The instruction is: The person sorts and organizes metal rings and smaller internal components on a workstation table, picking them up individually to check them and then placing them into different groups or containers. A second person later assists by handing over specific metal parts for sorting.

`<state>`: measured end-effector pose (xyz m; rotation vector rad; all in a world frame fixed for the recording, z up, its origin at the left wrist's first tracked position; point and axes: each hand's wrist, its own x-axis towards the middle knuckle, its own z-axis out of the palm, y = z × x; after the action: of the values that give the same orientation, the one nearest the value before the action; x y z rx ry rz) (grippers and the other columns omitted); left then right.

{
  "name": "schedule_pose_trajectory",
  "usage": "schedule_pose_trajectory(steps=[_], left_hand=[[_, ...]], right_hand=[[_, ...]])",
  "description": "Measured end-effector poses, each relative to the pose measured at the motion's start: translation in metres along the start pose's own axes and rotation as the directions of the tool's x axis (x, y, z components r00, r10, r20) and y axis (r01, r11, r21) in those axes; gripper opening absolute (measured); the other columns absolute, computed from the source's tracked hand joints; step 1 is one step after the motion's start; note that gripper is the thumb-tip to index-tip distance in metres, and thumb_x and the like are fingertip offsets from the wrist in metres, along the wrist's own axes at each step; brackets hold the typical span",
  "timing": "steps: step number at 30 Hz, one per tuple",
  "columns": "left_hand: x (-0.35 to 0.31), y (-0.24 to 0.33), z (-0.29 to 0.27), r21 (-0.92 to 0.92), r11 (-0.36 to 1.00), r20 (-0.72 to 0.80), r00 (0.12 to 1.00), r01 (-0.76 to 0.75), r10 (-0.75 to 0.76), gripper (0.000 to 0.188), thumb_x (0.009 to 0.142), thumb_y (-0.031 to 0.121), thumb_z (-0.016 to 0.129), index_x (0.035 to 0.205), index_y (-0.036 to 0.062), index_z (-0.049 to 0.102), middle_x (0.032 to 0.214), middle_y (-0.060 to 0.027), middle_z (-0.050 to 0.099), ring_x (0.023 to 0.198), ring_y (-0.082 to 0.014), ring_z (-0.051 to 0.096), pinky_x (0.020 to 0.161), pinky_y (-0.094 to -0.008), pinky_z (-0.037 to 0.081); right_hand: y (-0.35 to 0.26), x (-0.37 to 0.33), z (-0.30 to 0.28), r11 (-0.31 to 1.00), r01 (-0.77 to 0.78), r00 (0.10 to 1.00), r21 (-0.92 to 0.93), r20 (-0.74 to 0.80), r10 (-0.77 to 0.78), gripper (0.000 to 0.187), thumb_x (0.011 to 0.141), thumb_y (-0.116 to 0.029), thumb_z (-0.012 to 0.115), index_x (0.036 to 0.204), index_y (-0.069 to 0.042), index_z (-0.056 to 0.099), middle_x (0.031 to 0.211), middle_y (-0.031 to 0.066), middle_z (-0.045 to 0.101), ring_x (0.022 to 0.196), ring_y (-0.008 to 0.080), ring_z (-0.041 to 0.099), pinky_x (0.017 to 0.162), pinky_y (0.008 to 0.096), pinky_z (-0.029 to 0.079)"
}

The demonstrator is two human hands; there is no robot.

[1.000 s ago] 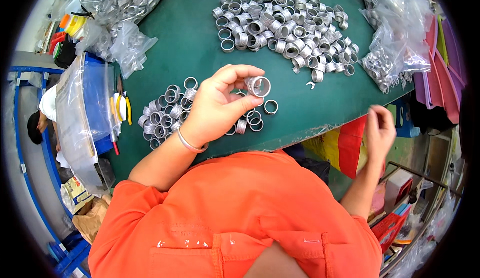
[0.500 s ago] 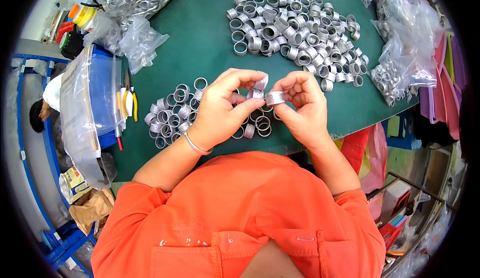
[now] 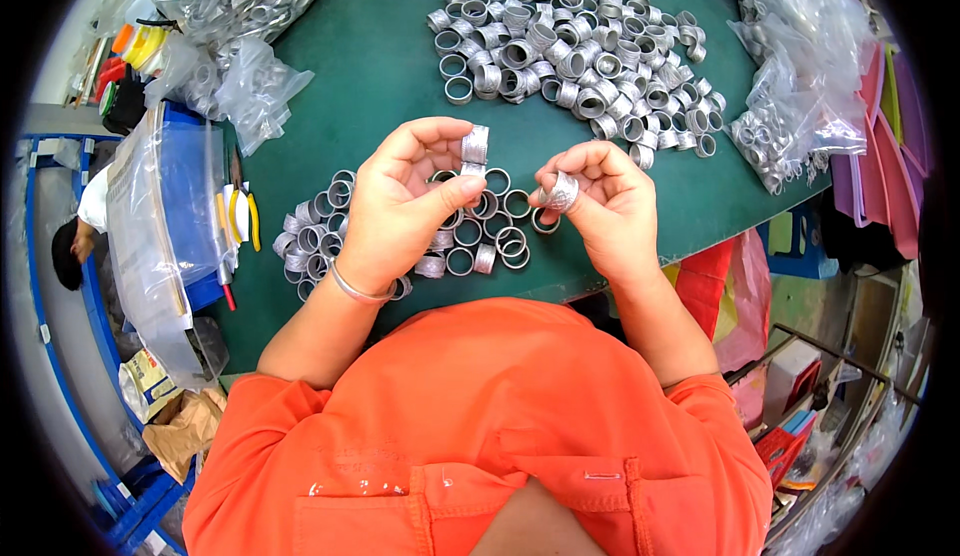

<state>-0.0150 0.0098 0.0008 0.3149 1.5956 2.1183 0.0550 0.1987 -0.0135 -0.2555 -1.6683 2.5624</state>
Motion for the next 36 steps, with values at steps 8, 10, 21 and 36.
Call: schedule_pose_trajectory(steps=[8,10,21,36], left_hand=[[-0.001,0.001,0.001,-0.016,1.0,0.01,1.0,0.0,0.0,0.046,0.08,-0.005,0.065,0.122,-0.0005,0.046,0.105,-0.0105,0.058,0.092,-0.0153,0.058,0.073,-0.0279,0.053],[0.0,-0.001,0.001,-0.063,0.998,0.047,0.999,0.025,-0.022,0.046,0.08,-0.002,0.066,0.122,0.0002,0.046,0.106,-0.0108,0.058,0.092,-0.0161,0.059,0.072,-0.0286,0.053],[0.002,-0.005,0.02,0.022,1.0,0.158,0.987,-0.015,0.011,0.052,0.078,-0.006,0.067,0.124,0.0008,0.044,0.106,-0.0111,0.057,0.095,-0.0164,0.058,0.078,-0.0281,0.053],[-0.013,-0.003,0.011,0.049,0.998,0.029,0.999,-0.042,0.041,0.048,0.079,-0.002,0.068,0.122,-0.0013,0.047,0.11,-0.0108,0.051,0.098,-0.0164,0.057,0.077,-0.0278,0.053]], right_hand=[[-0.03,-0.026,-0.066,0.853,0.155,0.923,-0.499,-0.233,-0.305,0.016,0.081,0.006,0.058,0.096,0.0,0.062,0.09,0.0058,0.063,0.075,0.0107,0.06,0.065,0.0236,0.051],[-0.05,-0.053,-0.119,0.747,0.058,0.855,-0.662,-0.354,-0.38,0.016,0.08,0.008,0.055,0.092,0.0,0.061,0.088,0.0034,0.061,0.075,0.0097,0.058,0.068,0.0227,0.048],[-0.063,-0.108,-0.176,0.447,-0.257,0.87,-0.857,-0.407,-0.28,0.01,0.086,0.001,0.052,0.093,0.002,0.059,0.084,0.0083,0.062,0.08,0.014,0.06,0.072,0.0266,0.047],[-0.003,0.007,0.0,0.828,0.367,0.928,-0.424,0.234,-0.291,0.042,0.07,0.003,0.072,0.108,-0.005,0.056,0.1,0.0064,0.059,0.088,0.016,0.059,0.073,0.0292,0.047]])
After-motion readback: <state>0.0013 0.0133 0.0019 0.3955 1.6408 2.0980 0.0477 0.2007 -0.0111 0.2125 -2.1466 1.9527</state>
